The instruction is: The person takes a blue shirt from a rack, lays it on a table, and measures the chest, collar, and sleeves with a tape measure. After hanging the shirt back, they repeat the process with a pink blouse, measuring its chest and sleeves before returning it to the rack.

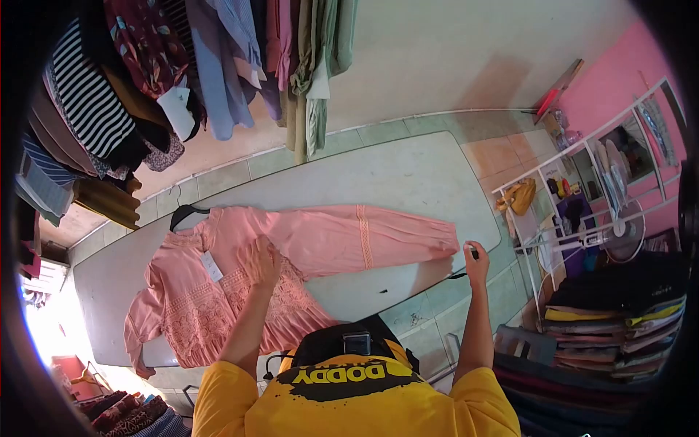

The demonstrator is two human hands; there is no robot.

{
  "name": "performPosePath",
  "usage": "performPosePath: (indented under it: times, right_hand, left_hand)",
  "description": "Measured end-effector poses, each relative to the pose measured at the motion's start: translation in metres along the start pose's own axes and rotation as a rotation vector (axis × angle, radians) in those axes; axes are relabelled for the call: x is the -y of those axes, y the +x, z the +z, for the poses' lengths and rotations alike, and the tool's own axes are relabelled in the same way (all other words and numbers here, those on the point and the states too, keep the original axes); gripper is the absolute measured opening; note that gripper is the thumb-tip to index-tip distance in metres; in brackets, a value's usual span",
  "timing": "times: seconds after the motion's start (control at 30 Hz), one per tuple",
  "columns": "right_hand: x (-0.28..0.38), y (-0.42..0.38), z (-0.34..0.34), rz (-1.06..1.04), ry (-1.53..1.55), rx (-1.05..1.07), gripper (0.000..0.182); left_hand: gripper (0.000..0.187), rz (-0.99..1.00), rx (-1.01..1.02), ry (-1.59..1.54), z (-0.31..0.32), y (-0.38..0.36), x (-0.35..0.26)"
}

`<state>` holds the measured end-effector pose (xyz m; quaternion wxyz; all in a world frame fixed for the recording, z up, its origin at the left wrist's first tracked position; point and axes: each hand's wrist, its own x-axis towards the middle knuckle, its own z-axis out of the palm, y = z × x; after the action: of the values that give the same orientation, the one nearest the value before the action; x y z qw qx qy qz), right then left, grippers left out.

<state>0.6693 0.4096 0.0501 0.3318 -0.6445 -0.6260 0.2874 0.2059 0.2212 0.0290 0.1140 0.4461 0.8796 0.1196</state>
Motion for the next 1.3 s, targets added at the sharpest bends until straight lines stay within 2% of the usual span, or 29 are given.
performPosePath:
  times: [0.07,0.13,0.17,0.23,0.3,0.33,0.43,0.57,0.6,0.63,0.67,0.7,0.73,0.77,0.8,0.87,0.93,0.97,1.03,1.17,1.23,1.3]
  right_hand:
    - [0.001,0.031,0.018,-0.141,-0.376,-0.083,0.016]
    - [-0.01,0.06,0.037,-0.211,-0.421,0.03,0.018]
    - [-0.018,0.07,0.046,-0.268,-0.472,0.128,0.021]
    - [-0.011,0.084,0.055,-0.228,-0.453,0.216,0.019]
    - [0.004,0.095,0.053,-0.386,-0.522,-0.021,0.015]
    - [0.01,0.099,0.052,-0.329,-0.477,-0.053,0.014]
    - [0.001,0.108,0.061,-0.316,-0.609,0.026,0.015]
    - [0.002,0.111,0.065,-0.223,-0.628,0.1,0.014]
    - [0.005,0.111,0.061,-0.228,-0.657,0.137,0.023]
    - [0.022,0.106,0.059,-0.232,-0.65,0.144,0.023]
    - [0.047,0.098,0.056,-0.237,-0.527,0.066,0.03]
    - [0.063,0.091,0.054,-0.239,-0.405,-0.008,0.037]
    - [0.073,0.085,0.054,-0.25,-0.261,0.098,0.047]
    - [0.085,0.072,0.059,-0.063,0.017,0.287,0.045]
    - [0.073,0.061,0.075,-0.335,-0.056,0.316,0.043]
    - [0.104,0.022,0.099,-0.232,0.166,0.689,0.042]
    - [0.12,-0.005,0.124,-0.296,0.148,0.892,0.044]
    - [0.125,-0.012,0.134,-0.3,0.15,0.892,0.044]
    - [0.131,-0.023,0.149,-0.336,0.189,0.941,0.048]
    - [0.137,-0.025,0.159,-0.346,0.189,0.981,0.05]
    - [0.139,-0.022,0.161,-0.485,0.171,0.895,0.04]
    - [0.126,-0.004,0.156,-0.507,0.087,0.882,0.034]
  left_hand:
    - [0.054,-0.008,0.016,-0.05,0.011,0.02,0.001]
    - [0.06,0.265,-0.231,0.045,0.031,0.04,0.007]
    - [0.06,0.252,-0.23,0.059,0.036,0.043,0.01]
    - [0.071,0.088,-0.163,0.091,0.036,0.045,0.007]
    - [0.077,-0.006,-0.093,0.117,0.027,0.046,0.004]
    - [0.083,-0.092,-0.019,0.128,0.023,0.045,0.002]
    - [0.089,-0.136,0.002,0.173,0.021,0.05,-0.006]
    - [0.092,-0.146,0.029,0.223,0.017,0.055,-0.011]
    - [0.091,-0.129,-0.007,0.199,0.022,0.056,-0.008]
    - [0.09,-0.11,-0.046,0.175,0.024,0.057,-0.007]
    - [0.09,-0.118,-0.049,0.18,0.023,0.057,-0.009]
    - [0.085,-0.056,-0.159,0.16,0.024,0.055,-0.013]
    - [0.08,0.007,-0.265,0.141,0.026,0.052,-0.019]
    - [0.07,0.133,-0.373,0.032,0.031,0.047,-0.029]
    - [0.061,0.262,-0.479,-0.078,0.038,0.042,-0.043]
    - [0.041,0.271,-0.082,-0.399,0.019,0.023,-0.094]
    - [0.025,0.162,0.364,-0.867,0.025,0.007,-0.125]
    - [0.025,0.163,0.359,-0.866,0.027,0.003,-0.132]
    - [0.018,-0.056,0.599,-1.052,0.029,-0.004,-0.139]
    - [0.014,-0.162,0.528,-1.236,0.044,-0.009,-0.126]
    - [0.011,-0.11,0.419,-1.017,0.04,-0.004,-0.123]
    - [0.013,-0.08,0.17,-0.931,0.043,0.015,-0.093]
